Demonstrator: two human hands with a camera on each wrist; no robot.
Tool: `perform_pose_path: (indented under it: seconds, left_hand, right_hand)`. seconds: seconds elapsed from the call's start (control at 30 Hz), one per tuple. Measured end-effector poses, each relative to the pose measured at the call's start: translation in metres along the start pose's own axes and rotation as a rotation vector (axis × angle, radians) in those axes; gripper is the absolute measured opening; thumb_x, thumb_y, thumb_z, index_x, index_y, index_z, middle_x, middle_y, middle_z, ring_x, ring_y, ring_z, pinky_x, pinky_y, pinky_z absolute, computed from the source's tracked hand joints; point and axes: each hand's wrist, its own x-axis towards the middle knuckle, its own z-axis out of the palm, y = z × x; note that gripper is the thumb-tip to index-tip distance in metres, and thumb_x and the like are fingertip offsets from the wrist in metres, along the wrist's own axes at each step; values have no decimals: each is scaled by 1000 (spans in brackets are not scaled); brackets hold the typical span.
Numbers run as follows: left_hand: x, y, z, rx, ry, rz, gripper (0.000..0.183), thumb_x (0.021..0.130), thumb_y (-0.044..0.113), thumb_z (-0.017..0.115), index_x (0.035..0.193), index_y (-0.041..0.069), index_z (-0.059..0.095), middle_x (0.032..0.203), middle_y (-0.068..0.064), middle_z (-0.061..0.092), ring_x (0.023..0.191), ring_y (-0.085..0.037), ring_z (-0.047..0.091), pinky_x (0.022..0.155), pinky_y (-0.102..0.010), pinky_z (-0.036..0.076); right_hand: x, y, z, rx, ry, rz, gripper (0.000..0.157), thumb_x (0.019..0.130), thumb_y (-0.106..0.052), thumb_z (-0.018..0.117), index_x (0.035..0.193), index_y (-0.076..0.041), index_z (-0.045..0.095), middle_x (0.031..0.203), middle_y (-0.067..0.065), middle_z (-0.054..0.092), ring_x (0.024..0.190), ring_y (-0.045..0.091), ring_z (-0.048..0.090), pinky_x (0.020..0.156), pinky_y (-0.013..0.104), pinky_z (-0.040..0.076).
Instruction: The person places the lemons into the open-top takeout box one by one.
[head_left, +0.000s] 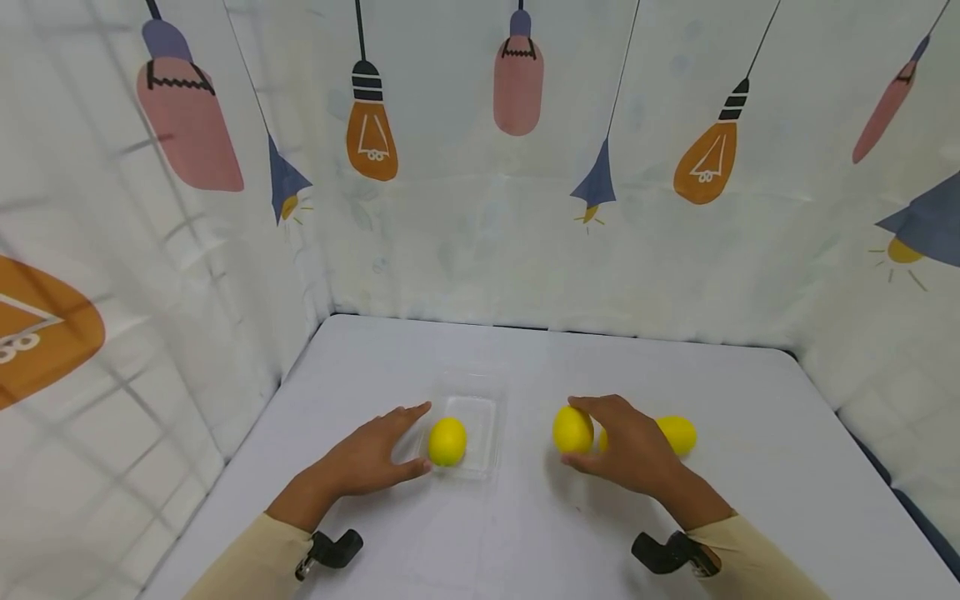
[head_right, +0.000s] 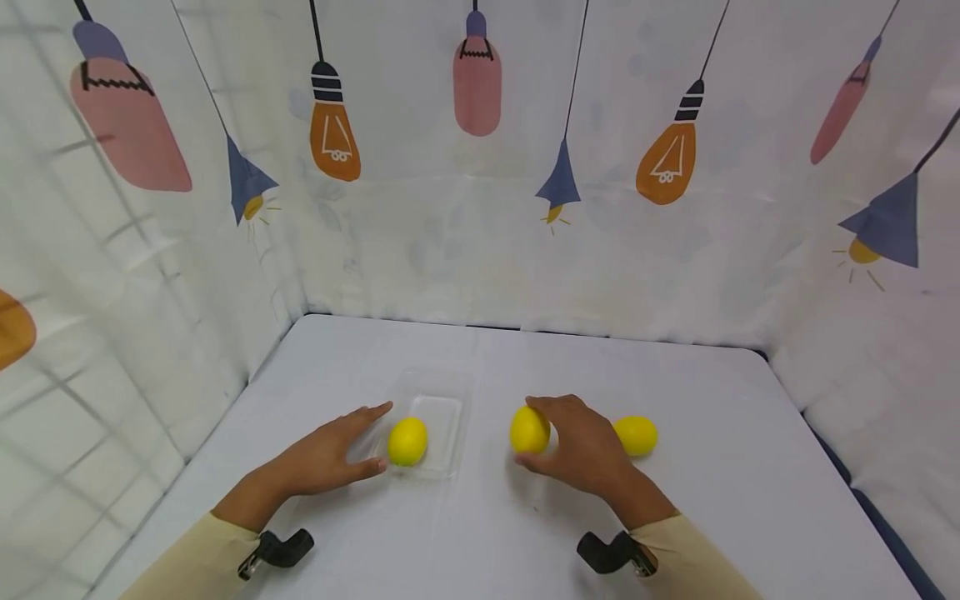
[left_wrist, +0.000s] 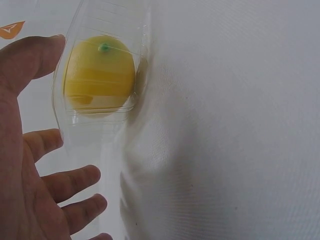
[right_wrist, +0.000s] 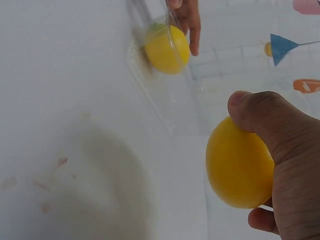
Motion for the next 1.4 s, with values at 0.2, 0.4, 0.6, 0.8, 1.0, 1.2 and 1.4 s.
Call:
perform_pose_path:
  seconds: [0.2,0.4,0.6,0.8,1.0,1.2,1.4]
  left_hand:
    - [-1,-1,1,1,1,3,91,89,71,64,162,26,33,161,-11,38,147,-39,35,116,-64,28]
    - [-1,-3,1,-1,1,6,92,89,71,63,162,25,33,161,-14,38,147,-41,34,115,-65,28]
    - [-1,-2,1,-10,-2,0,92,89,72,63,163,27,32,162,-12,37,148,-39,34,116,-64,27]
    - [-2,-2,0,-14,2,20,92,89,73,61,162,25,33,161,-13,38,146,-40,35,114,-65,29]
    - [-1,-1,0,-14,1,19,93,89,74,61,162,26,33,160,-13,39,146,-41,35,114,-65,29]
    - [-1,-1,0,-18,-1,7,92,89,73,63,162,25,33,161,-14,38,147,-41,34,115,-66,29]
    - [-2,0,0,-19,1,7,90,90,68,65,162,25,33,161,-13,38,146,-41,35,114,-66,30]
  right_hand:
    - [5,-6,4,10,-22,8,82,73,-56,89,141,-20,63,134,-3,64,122,21,60,94,46,55]
    - [10,-12,7,12,-47,19,83,73,-59,88,142,-21,62,135,-3,63,124,22,59,95,47,55]
    - [16,-18,12,14,-57,7,83,73,-60,87,143,-21,62,136,-4,63,123,20,59,95,46,55]
    - [20,-25,18,17,-55,7,81,73,-56,89,142,-21,62,135,-4,63,122,19,59,95,45,55]
    - [24,-32,21,19,-67,19,82,73,-56,89,142,-23,62,135,-4,63,122,18,59,95,43,55]
    - [27,-38,26,11,-84,31,82,73,-58,88,143,-25,61,136,-5,62,123,18,59,96,43,55]
    - [29,-41,30,6,-92,41,82,73,-59,87,144,-26,61,137,-6,62,124,18,58,96,43,54]
